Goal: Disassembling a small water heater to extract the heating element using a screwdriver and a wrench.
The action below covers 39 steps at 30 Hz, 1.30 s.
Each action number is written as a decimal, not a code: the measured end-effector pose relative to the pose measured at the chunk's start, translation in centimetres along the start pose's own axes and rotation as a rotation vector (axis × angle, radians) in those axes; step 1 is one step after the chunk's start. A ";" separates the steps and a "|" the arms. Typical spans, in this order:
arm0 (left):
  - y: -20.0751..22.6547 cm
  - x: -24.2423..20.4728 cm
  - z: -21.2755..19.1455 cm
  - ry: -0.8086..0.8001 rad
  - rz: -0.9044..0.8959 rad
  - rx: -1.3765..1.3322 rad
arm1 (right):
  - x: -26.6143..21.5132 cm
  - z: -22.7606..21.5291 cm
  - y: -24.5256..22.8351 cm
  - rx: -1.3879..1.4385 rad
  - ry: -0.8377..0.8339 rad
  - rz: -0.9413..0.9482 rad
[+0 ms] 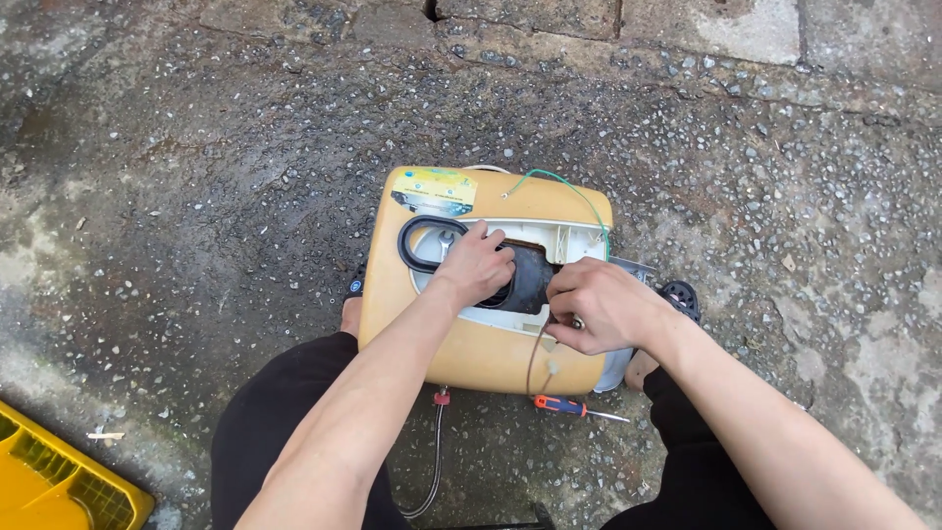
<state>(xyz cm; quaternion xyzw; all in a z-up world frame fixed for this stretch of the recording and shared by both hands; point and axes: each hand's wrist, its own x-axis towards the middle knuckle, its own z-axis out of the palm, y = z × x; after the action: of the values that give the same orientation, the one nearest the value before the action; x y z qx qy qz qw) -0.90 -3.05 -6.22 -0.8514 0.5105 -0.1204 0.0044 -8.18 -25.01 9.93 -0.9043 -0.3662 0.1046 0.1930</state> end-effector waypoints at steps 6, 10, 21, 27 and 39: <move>-0.3 0.1 -0.1 -0.048 0.035 0.038 | -0.6 -1.2 -0.7 0.054 -0.017 0.000; -0.8 0.5 -0.4 -0.006 0.123 0.037 | -1.0 -1.7 -0.8 0.041 -0.020 -0.003; -2.6 2.1 2.3 -0.056 0.364 0.138 | -2.5 -3.6 -0.5 0.031 0.067 0.014; -3.0 2.8 1.6 -0.083 0.417 0.125 | -2.7 -2.6 0.0 0.007 0.009 0.036; -3.0 3.8 -0.8 -0.493 0.093 -0.184 | -2.1 0.5 1.0 -0.077 0.005 0.207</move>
<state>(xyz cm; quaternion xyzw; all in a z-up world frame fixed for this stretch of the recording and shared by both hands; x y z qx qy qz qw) 3.26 -4.84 -4.33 -0.8274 0.5414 0.1381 0.0568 -9.22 -27.05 9.11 -0.9443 -0.2741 0.1074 0.1471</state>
